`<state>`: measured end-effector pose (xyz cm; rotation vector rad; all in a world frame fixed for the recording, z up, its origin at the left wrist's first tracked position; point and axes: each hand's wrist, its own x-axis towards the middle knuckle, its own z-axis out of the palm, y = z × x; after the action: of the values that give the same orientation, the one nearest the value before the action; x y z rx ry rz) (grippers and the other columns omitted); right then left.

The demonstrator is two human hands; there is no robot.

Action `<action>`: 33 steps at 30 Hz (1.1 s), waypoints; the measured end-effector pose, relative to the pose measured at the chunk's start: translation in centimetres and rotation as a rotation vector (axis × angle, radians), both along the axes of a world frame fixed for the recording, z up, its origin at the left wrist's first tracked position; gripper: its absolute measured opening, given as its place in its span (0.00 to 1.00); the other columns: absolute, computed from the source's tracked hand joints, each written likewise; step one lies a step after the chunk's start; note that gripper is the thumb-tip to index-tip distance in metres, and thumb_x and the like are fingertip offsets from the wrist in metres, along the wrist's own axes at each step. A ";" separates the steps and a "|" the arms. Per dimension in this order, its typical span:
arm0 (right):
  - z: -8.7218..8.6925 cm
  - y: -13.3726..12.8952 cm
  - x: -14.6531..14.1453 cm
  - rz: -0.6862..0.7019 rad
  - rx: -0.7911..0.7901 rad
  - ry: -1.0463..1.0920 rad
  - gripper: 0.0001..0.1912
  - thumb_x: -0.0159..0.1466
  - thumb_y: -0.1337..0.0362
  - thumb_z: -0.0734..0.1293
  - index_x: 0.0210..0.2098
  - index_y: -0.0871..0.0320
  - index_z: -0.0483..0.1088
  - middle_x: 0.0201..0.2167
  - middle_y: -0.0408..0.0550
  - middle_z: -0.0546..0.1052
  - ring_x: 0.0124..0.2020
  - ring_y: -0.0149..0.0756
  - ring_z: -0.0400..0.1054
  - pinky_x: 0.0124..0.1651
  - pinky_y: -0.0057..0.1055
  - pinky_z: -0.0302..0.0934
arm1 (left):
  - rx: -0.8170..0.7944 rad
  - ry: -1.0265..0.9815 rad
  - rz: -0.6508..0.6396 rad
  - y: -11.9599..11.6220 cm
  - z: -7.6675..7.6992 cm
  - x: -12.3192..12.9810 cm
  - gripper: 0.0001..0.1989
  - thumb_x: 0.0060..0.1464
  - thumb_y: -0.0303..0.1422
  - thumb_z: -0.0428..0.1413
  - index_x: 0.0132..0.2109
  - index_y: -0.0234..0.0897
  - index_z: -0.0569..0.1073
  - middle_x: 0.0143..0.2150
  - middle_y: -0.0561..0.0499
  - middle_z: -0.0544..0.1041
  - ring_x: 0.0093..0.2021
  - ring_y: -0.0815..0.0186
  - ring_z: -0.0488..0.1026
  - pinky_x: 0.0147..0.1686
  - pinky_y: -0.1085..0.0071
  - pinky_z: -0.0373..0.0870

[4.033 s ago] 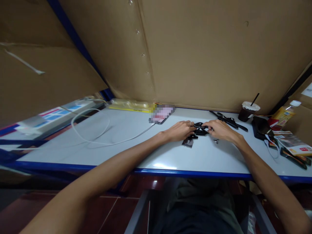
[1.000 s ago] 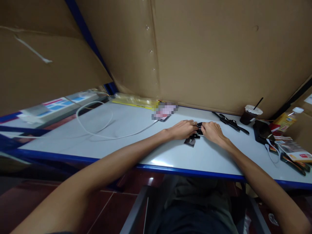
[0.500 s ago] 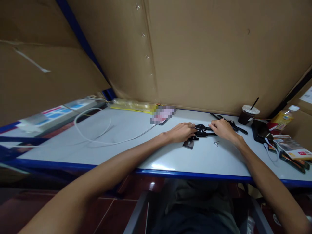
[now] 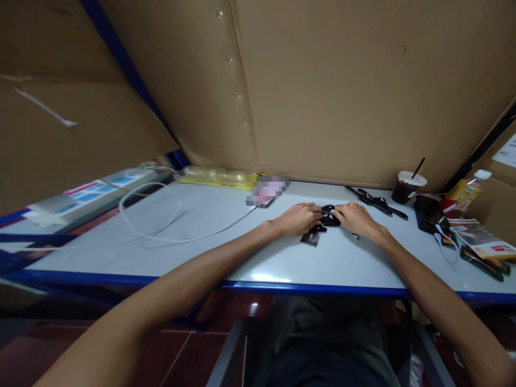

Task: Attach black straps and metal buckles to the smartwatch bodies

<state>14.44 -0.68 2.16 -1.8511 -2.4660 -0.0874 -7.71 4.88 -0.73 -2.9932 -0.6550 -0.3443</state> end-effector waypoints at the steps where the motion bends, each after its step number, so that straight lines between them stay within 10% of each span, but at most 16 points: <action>1: 0.0 0.0 0.0 -0.001 -0.004 -0.003 0.23 0.77 0.57 0.54 0.42 0.57 0.79 0.39 0.55 0.82 0.36 0.40 0.72 0.35 0.32 0.48 | 0.000 0.001 0.000 0.0 0.0 0.0 0.14 0.70 0.31 0.47 0.48 0.35 0.78 0.46 0.44 0.78 0.43 0.61 0.75 0.42 0.65 0.69; 33: 2.3 -0.9 2.0 0.113 -0.122 0.008 0.17 0.60 0.72 0.63 0.43 0.54 0.81 0.33 0.50 0.81 0.33 0.38 0.70 0.34 0.32 0.49 | 0.010 0.016 0.009 0.0 0.2 0.2 0.12 0.69 0.30 0.49 0.46 0.34 0.78 0.44 0.44 0.78 0.43 0.61 0.74 0.44 0.66 0.69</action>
<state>16.40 -1.63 4.45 -1.7457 -2.6192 0.0768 -7.55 4.92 -0.53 -2.9798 -0.6630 -0.3212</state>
